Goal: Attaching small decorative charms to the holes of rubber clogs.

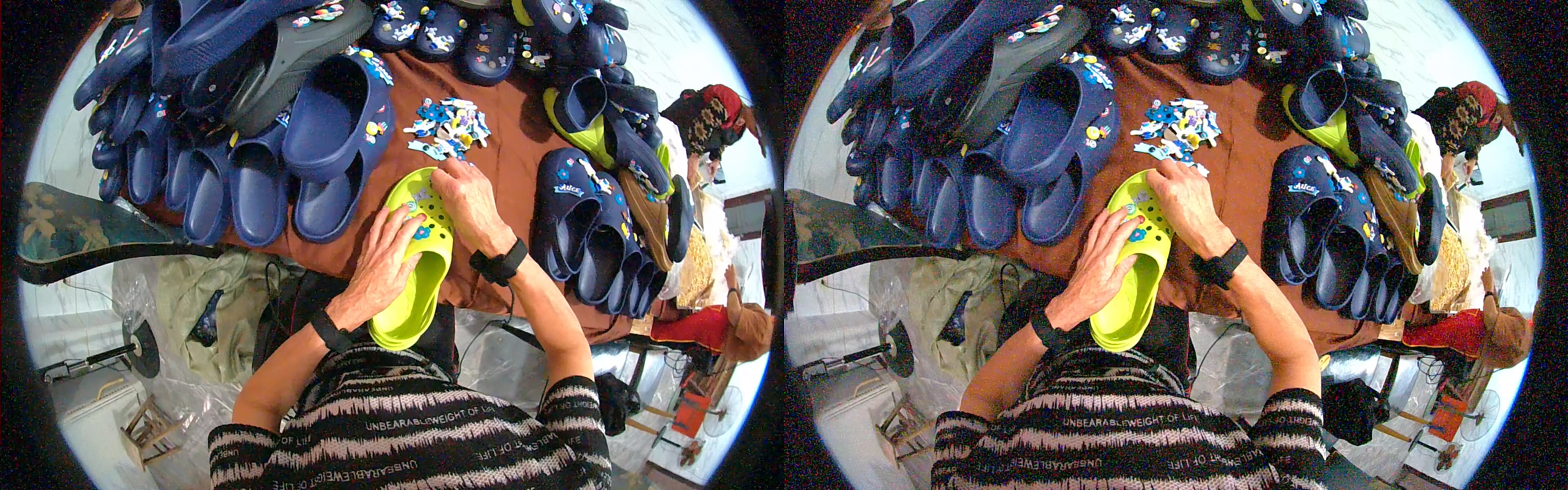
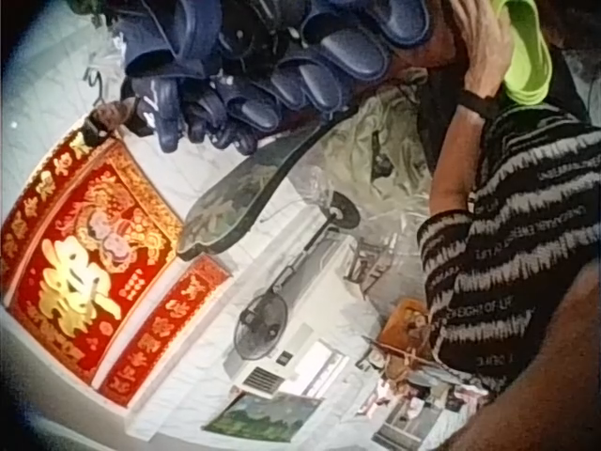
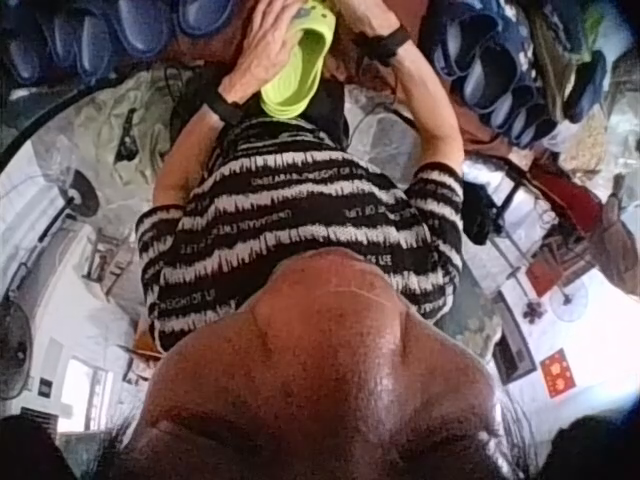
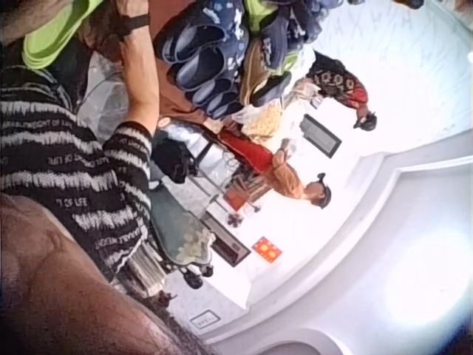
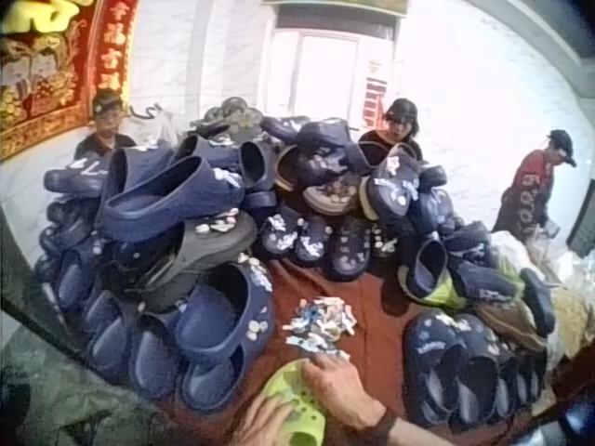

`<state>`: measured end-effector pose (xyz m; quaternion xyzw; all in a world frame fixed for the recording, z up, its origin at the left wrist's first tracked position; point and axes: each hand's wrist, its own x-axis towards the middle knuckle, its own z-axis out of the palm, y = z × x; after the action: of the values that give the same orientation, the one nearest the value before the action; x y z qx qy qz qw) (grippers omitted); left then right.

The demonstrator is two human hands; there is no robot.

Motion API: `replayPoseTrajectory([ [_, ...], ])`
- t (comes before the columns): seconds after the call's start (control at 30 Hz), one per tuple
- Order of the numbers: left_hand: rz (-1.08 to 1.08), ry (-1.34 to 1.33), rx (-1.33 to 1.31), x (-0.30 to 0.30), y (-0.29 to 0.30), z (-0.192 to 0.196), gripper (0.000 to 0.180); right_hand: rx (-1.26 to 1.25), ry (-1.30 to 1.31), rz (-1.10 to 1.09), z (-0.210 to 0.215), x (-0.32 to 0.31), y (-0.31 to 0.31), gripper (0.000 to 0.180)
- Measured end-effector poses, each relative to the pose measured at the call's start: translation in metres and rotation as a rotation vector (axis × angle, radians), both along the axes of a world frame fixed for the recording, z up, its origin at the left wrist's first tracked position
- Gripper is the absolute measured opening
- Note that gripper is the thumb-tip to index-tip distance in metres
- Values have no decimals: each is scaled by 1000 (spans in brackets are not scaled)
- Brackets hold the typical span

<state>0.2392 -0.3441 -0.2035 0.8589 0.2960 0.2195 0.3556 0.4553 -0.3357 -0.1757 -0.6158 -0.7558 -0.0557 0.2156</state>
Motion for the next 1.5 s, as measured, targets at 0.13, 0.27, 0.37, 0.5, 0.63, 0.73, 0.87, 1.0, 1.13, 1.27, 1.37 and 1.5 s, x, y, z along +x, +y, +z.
replayPoseTrajectory([
  [0.13,-1,-2,14,-1,0,1,58,-34,-108,68,9,-3,-5,9],
  [0.27,-15,5,34,-2,2,3,55,-94,-263,106,16,-5,-6,13],
  [0.37,-26,1,34,-1,4,2,55,-154,-319,103,15,-1,-6,14],
  [0.5,-3,22,52,-2,3,-6,55,-237,-393,151,14,-1,-2,13],
  [0.63,-10,24,16,0,6,-2,54,-258,-404,141,-2,4,9,13],
  [0.73,-7,34,-16,-1,6,2,53,-262,-23,152,-8,24,20,13],
  [0.87,-4,45,2,-2,2,3,53,-376,396,121,-2,41,23,15],
  [1.0,-7,32,23,-4,1,1,54,-410,680,5,6,40,29,18],
  [1.13,-20,46,27,0,2,3,53,-251,379,-8,-20,37,22,23],
  [1.27,-2,3,30,-2,5,-4,53,-98,57,-89,-26,1,12,19],
  [1.37,-19,5,76,-6,2,-7,57,9,448,-105,-32,16,3,18],
  [1.5,-27,22,38,-4,2,1,56,-207,664,-479,-33,74,5,20],
])
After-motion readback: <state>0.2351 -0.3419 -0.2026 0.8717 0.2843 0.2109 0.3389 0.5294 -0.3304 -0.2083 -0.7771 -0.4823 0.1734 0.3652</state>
